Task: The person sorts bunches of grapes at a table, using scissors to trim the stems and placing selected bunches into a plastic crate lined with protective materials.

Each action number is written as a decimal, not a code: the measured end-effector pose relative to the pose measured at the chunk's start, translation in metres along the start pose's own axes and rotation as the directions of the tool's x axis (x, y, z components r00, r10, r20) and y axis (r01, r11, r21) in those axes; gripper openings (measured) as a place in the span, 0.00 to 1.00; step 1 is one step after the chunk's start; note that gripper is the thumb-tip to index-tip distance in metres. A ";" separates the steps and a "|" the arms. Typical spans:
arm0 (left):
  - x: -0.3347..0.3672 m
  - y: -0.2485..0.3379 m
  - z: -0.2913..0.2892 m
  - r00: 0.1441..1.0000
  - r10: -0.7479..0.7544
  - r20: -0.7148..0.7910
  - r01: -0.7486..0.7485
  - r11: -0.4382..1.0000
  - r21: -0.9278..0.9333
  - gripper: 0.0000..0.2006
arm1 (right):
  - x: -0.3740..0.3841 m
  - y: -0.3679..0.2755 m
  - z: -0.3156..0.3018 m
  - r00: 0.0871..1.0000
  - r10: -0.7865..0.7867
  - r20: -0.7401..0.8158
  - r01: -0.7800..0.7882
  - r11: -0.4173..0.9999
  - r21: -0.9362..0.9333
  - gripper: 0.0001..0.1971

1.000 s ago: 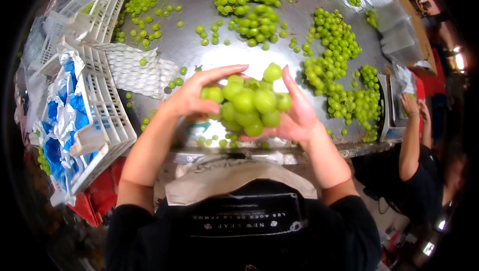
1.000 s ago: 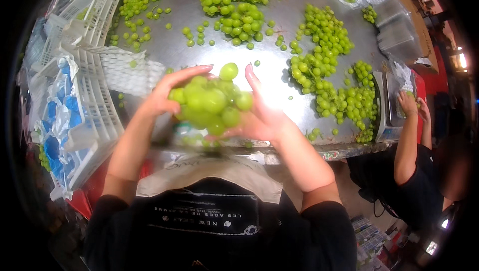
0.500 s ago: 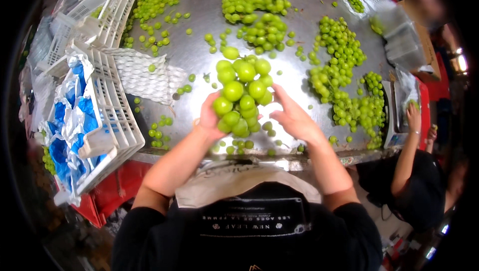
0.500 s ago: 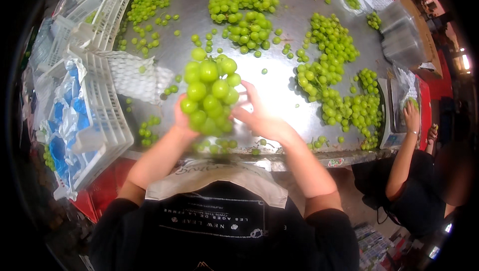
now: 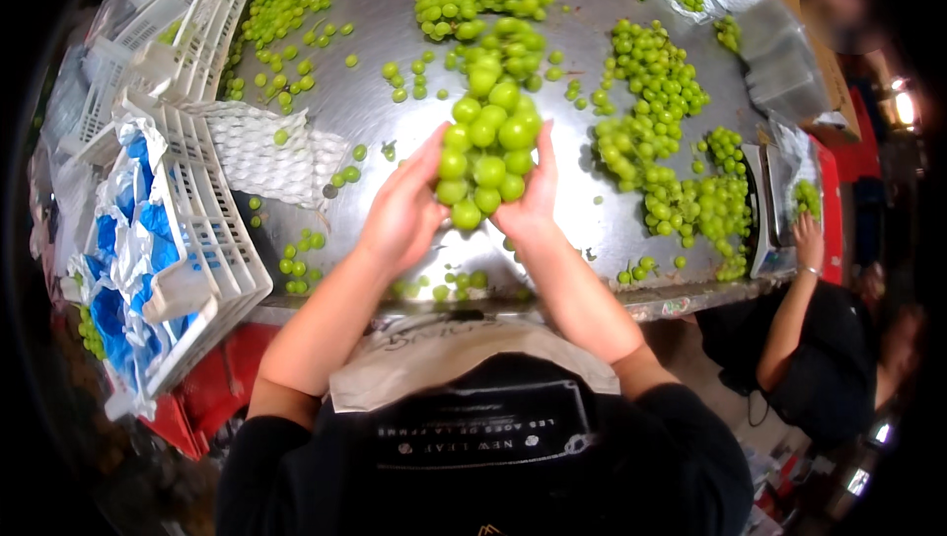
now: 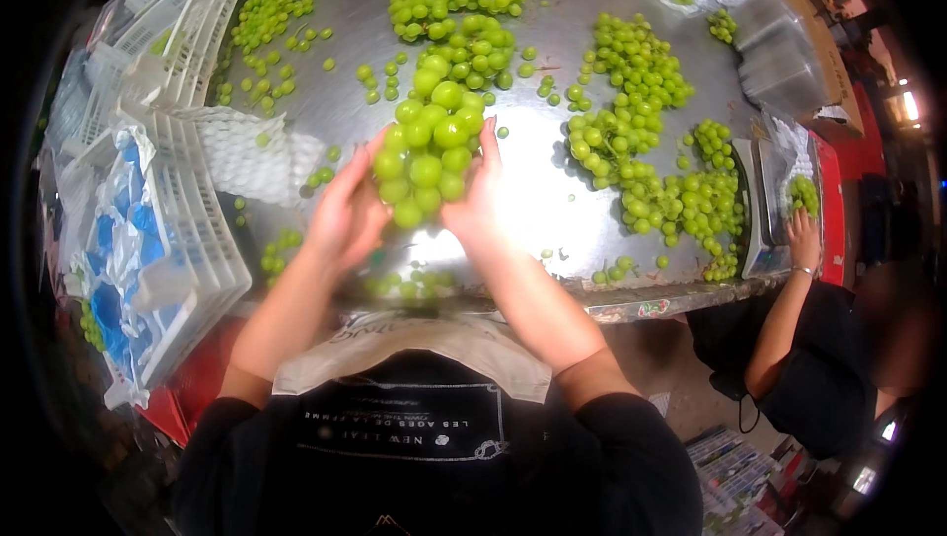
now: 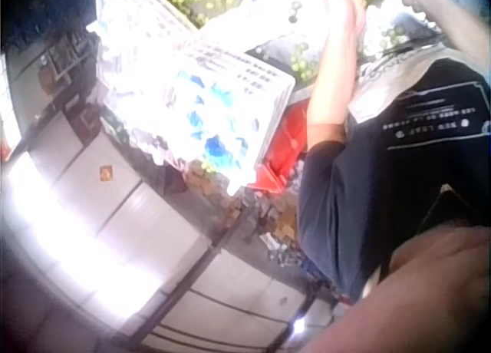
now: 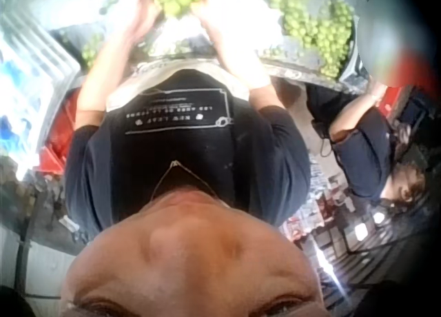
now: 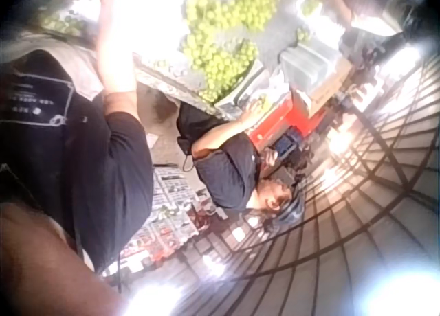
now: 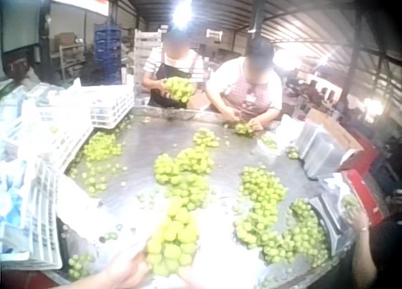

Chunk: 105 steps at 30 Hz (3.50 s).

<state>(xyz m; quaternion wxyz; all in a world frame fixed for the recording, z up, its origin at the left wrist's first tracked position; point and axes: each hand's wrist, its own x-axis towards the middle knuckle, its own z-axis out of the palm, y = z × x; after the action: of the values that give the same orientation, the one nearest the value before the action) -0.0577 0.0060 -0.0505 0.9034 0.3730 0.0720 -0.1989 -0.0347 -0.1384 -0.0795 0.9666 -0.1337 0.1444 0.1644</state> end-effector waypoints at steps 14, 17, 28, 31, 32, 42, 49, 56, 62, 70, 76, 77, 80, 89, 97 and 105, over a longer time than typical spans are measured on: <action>0.003 0.018 0.047 0.557 0.599 0.576 -0.456 -0.360 0.814 0.20 | 0.007 0.009 0.007 0.863 -0.434 0.259 0.489 0.847 -0.209 0.35; 0.010 0.016 0.043 0.557 0.631 0.539 -0.416 -0.350 0.839 0.16 | 0.009 0.016 0.009 0.760 -0.597 0.258 0.650 0.696 -0.305 0.36; 0.009 0.011 0.030 0.576 0.671 0.467 -0.414 -0.252 0.874 0.10 | 0.004 0.021 0.012 0.798 -0.576 0.178 0.602 0.748 -0.279 0.38; 0.009 0.011 0.029 0.573 0.673 0.468 -0.424 -0.246 0.872 0.10 | 0.005 0.020 0.011 0.792 -0.577 0.198 0.610 0.743 -0.273 0.38; 0.008 0.011 0.030 0.573 0.672 0.470 -0.425 -0.246 0.871 0.09 | 0.005 0.020 0.010 0.788 -0.580 0.206 0.615 0.739 -0.275 0.38; 0.008 0.019 0.029 0.568 0.755 0.330 -0.551 0.051 0.833 0.13 | -0.005 0.003 0.031 0.825 -0.550 0.130 0.563 0.778 -0.279 0.35; 0.020 0.011 0.023 0.918 0.371 0.139 -0.396 0.843 0.363 0.27 | -0.018 0.002 0.048 0.775 -0.554 0.303 0.612 0.541 -0.577 0.38; 0.013 0.019 0.024 0.980 0.179 0.082 -0.164 0.972 -0.167 0.27 | -0.035 -0.016 0.057 0.736 -0.399 0.547 0.665 0.279 -0.693 0.30; 0.010 0.015 0.032 0.996 0.062 0.058 -0.049 0.977 -0.206 0.27 | 0.002 -0.033 0.030 0.884 -0.420 0.205 0.459 0.703 -0.544 0.36; 0.012 -0.005 0.029 0.998 -0.042 -0.041 0.034 0.984 -0.173 0.23 | 0.007 -0.008 0.022 0.973 -0.229 0.019 0.228 0.953 -0.199 0.38; 0.006 0.009 0.030 0.999 -0.040 0.024 0.040 0.999 0.003 0.27 | -0.001 -0.006 0.035 0.957 -0.264 -0.122 0.249 0.961 -0.120 0.39; 0.006 0.013 0.024 0.991 -0.122 0.050 0.119 0.991 0.057 0.29 | -0.001 -0.008 0.035 0.948 -0.301 -0.101 0.287 0.948 -0.135 0.39; 0.000 0.017 0.033 0.985 -0.163 -0.054 0.168 0.977 0.127 0.31 | -0.001 -0.011 0.035 0.918 -0.392 -0.065 0.377 0.911 -0.167 0.39; -0.010 0.011 0.027 0.756 0.524 0.393 -0.505 0.084 0.859 0.33 | -0.006 -0.023 0.033 0.919 -0.377 -0.116 0.363 0.924 -0.123 0.40; 0.006 -0.009 0.025 0.565 0.418 0.711 -0.599 -0.386 0.702 0.16 | -0.003 -0.024 0.013 0.909 -0.334 -0.250 0.348 0.937 0.014 0.26; -0.013 0.003 0.019 0.608 0.443 0.658 -0.597 -0.292 0.748 0.18 | 0.001 -0.010 0.007 0.955 -0.284 -0.085 0.294 0.946 0.135 0.27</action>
<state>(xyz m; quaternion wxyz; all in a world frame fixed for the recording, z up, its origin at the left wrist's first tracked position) -0.0684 -0.0015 -0.0321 0.3755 0.8494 -0.3063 0.2090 -0.0291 -0.1454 -0.0715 0.9823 -0.0875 0.1658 0.0056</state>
